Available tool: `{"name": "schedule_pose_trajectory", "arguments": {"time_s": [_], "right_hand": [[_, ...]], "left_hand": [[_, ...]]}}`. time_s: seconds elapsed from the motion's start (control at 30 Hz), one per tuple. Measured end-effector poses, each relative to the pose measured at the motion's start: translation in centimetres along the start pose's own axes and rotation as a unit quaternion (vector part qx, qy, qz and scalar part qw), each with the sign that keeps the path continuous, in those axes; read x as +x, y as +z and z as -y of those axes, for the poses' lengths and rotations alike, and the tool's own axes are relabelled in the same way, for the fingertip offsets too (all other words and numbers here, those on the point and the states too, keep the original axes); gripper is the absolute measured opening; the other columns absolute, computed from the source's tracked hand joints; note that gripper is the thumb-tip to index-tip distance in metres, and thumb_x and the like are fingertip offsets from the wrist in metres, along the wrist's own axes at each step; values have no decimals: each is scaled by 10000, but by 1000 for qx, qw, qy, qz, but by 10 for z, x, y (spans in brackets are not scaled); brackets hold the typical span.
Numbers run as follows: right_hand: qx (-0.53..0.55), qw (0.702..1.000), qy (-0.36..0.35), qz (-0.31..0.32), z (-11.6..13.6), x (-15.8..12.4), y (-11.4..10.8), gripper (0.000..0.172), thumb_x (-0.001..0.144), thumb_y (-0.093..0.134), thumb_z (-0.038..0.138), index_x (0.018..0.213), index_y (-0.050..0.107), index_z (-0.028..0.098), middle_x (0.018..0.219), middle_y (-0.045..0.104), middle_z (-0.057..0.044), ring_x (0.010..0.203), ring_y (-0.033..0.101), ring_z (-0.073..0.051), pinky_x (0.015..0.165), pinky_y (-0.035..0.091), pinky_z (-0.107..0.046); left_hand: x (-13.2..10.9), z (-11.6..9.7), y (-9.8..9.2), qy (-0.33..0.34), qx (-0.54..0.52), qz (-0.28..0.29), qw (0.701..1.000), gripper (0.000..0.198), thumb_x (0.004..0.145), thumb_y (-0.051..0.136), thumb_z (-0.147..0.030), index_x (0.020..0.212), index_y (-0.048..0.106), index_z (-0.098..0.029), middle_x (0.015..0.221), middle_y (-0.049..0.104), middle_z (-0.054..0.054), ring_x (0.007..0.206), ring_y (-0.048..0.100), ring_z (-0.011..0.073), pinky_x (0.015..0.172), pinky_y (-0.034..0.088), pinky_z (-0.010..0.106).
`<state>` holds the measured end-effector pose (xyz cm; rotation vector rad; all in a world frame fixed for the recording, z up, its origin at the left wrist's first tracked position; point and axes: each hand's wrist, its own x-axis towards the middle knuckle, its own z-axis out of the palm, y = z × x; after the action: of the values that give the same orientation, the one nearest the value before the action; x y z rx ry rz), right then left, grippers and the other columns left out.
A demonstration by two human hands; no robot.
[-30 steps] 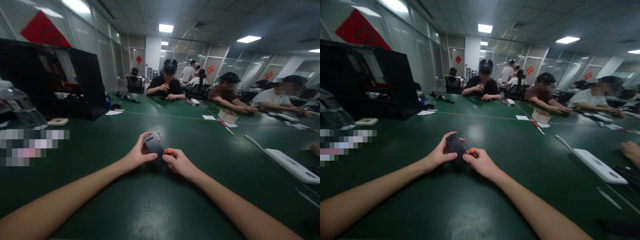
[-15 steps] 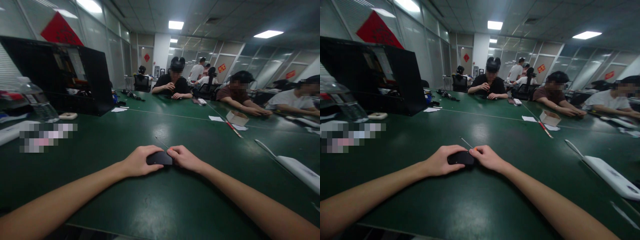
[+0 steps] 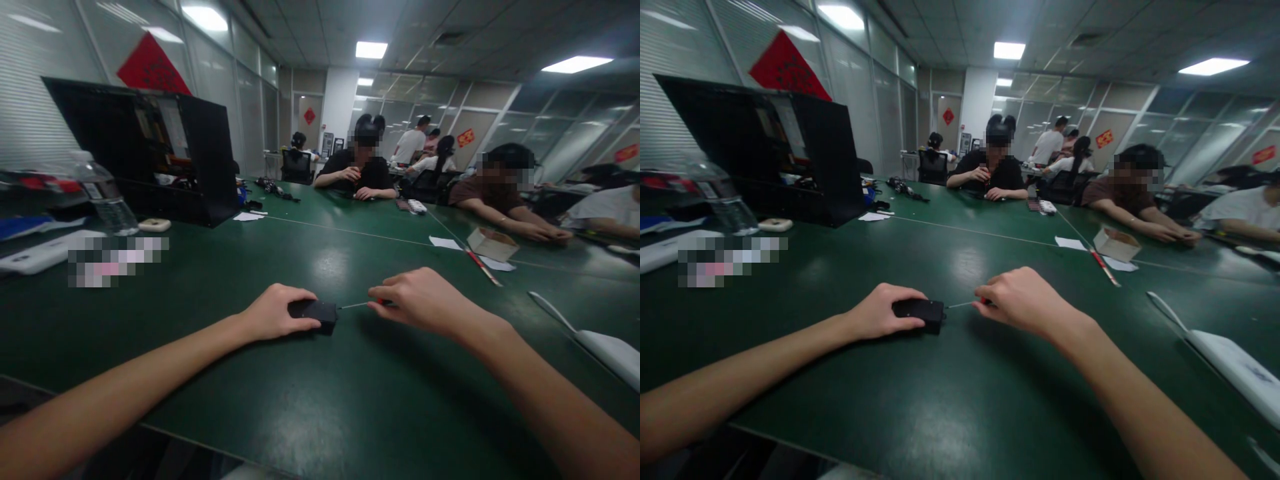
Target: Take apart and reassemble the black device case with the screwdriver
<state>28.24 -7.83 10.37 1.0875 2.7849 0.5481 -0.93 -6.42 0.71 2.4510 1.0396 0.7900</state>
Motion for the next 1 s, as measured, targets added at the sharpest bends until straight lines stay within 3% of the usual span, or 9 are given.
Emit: {"name": "schedule_pose_trajectory", "arguments": {"time_s": [0.13,0.5,0.77,0.87,1.0], "right_hand": [[0,1000,-8,15,6,5,-1,228,933,556,359,868,734,231,754,747,-57,650,679,-195,529,268,-278],[-15,1000,-10,6,5,4,-1,249,930,562,346,781,710,213,699,726,-43,588,645,-169,517,230,-275],[-94,994,-49,-31,29,3,-18,262,973,512,308,851,698,170,727,718,-75,642,651,-202,549,265,-306],[-30,999,-16,-16,28,4,-18,273,967,516,323,826,706,185,724,716,-69,644,643,-191,553,277,-293],[202,978,-3,50,16,10,5,339,980,489,408,884,744,206,715,716,-30,646,627,-152,593,343,-264]], "left_hand": [[0,-2,1,5,5,0,1000,508,819,665,-548,1149,700,-162,1092,749,81,945,699,225,836,508,317],[0,-6,1,13,-8,0,1000,446,836,650,-499,1119,693,-158,1055,736,73,916,681,215,810,502,311],[0,-5,8,-8,-40,-19,999,411,829,672,-478,1136,696,-207,1096,737,41,972,680,207,857,496,306],[0,-5,8,-9,-41,-20,999,400,825,677,-464,1126,698,-202,1082,740,43,958,683,208,846,498,306],[0,-6,7,-4,-46,-18,999,399,836,666,-453,1144,689,-201,1099,736,49,972,680,209,854,498,305]]}}
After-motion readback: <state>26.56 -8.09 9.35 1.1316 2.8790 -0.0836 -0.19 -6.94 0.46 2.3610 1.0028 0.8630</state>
